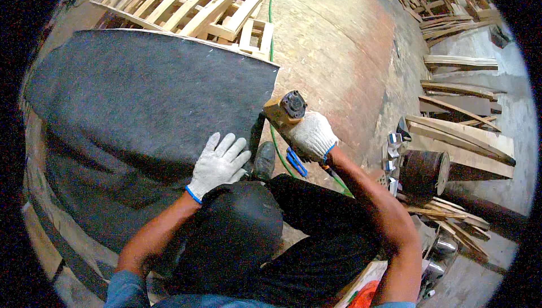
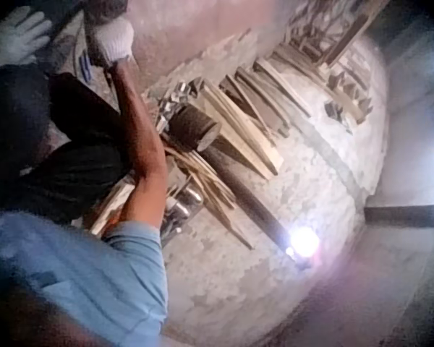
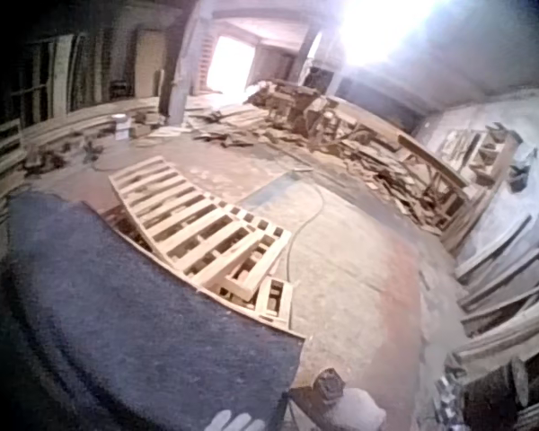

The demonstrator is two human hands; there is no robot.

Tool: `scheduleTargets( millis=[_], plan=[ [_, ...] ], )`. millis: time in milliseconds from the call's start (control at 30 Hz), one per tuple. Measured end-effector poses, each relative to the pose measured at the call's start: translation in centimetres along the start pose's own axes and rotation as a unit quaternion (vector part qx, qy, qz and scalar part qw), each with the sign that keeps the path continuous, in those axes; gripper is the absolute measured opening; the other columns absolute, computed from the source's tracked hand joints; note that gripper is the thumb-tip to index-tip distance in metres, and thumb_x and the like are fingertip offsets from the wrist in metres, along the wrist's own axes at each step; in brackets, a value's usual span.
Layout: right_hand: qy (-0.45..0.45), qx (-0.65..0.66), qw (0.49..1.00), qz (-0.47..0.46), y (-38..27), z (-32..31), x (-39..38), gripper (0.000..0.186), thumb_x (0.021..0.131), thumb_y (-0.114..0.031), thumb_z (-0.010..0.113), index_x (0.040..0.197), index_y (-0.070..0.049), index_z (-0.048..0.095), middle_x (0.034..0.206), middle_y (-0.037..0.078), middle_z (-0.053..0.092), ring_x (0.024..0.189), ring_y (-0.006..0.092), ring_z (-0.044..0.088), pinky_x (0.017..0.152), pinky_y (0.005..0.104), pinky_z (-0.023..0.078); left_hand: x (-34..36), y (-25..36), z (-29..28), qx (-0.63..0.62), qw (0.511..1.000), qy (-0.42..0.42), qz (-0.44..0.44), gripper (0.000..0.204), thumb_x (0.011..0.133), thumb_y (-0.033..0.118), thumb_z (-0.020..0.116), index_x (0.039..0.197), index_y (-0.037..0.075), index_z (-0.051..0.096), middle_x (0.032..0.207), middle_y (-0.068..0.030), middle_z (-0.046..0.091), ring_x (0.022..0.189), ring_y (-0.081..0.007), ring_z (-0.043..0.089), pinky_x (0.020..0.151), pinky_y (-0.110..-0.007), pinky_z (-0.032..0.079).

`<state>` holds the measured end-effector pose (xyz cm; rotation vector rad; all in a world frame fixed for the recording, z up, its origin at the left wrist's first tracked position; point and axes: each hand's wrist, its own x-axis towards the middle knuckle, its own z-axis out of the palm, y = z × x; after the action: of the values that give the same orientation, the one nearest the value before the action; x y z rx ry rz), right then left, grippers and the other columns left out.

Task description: The person puts on gloves and positions a wooden pallet on the floor. They then drape a large piece of dark fabric over the pallet and use a pneumatic nail gun to staple the fabric to the wooden frame, securing it in place.

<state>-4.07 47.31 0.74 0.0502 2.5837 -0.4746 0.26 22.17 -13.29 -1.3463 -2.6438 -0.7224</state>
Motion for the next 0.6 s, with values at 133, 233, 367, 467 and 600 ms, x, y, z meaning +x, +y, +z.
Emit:
scheduleTargets(
  millis=[133, 233, 367, 467, 600],
  plan=[
    [0.066, -0.04, 0.995, -0.061, 2.4, 3.3, -1.3, 0.034, 0.094, -0.041, 0.056, 0.107, -0.013, 0.069, 0.085, 0.015, 0.072, 0.079, 0.0382, 0.068, 0.067, 0.0461, 0.054, 0.3, -0.5, -0.4, -0.057, 0.998, 0.015, 0.0, 0.047, 0.079, 0.028, 0.073, 0.122, 0.01, 0.067, 0.133, -0.0129, 0.06, 0.129, -0.0342, 0.051, 0.114, -0.054, 0.034],
    [0.032, -0.082, 0.993, -0.078, 2.4, 5.3, -1.4, 0.032, 0.092, -0.04, 0.057, 0.097, -0.012, 0.071, 0.084, 0.018, 0.071, 0.08, 0.0401, 0.068, 0.067, 0.0469, 0.055, 0.0, -1.7, -0.7, -0.113, 0.993, 0.026, -0.008, 0.048, 0.078, 0.02, 0.073, 0.124, 0.007, 0.066, 0.132, -0.0151, 0.06, 0.129, -0.0353, 0.052, 0.115, -0.052, 0.035],
    [-0.028, -0.113, 0.993, -0.026, 2.7, 5.4, -2.3, 0.032, 0.09, -0.039, 0.057, 0.095, -0.011, 0.071, 0.082, 0.02, 0.07, 0.08, 0.0418, 0.068, 0.067, 0.0479, 0.055, -0.1, -3.1, -3.8, -0.055, 0.995, 0.067, -0.04, 0.051, 0.077, 0.015, 0.072, 0.125, 0.0, 0.062, 0.132, -0.0219, 0.059, 0.125, -0.0428, 0.054, 0.111, -0.055, 0.038],
    [-0.027, -0.03, 0.999, -0.022, 2.8, 5.1, -4.1, 0.032, 0.088, -0.038, 0.058, 0.091, -0.009, 0.072, 0.082, 0.021, 0.07, 0.08, 0.0426, 0.068, 0.068, 0.0484, 0.056, -1.3, -5.4, -5.5, 0.007, 0.989, 0.118, -0.086, 0.05, 0.083, 0.013, 0.068, 0.131, 0.001, 0.061, 0.139, -0.0225, 0.057, 0.132, -0.0422, 0.051, 0.115, -0.054, 0.035],
    [-0.058, -0.035, 0.998, 0.013, 2.0, 5.5, -4.3, 0.03, 0.078, -0.032, 0.07, 0.089, -0.005, 0.072, 0.079, 0.022, 0.069, 0.077, 0.0417, 0.069, 0.066, 0.0447, 0.056, -1.5, -7.5, -5.3, 0.027, 0.993, 0.092, -0.063, 0.047, 0.084, 0.015, 0.068, 0.128, 0.0, 0.064, 0.133, -0.022, 0.061, 0.129, -0.0403, 0.053, 0.114, -0.053, 0.035]
  ],
)
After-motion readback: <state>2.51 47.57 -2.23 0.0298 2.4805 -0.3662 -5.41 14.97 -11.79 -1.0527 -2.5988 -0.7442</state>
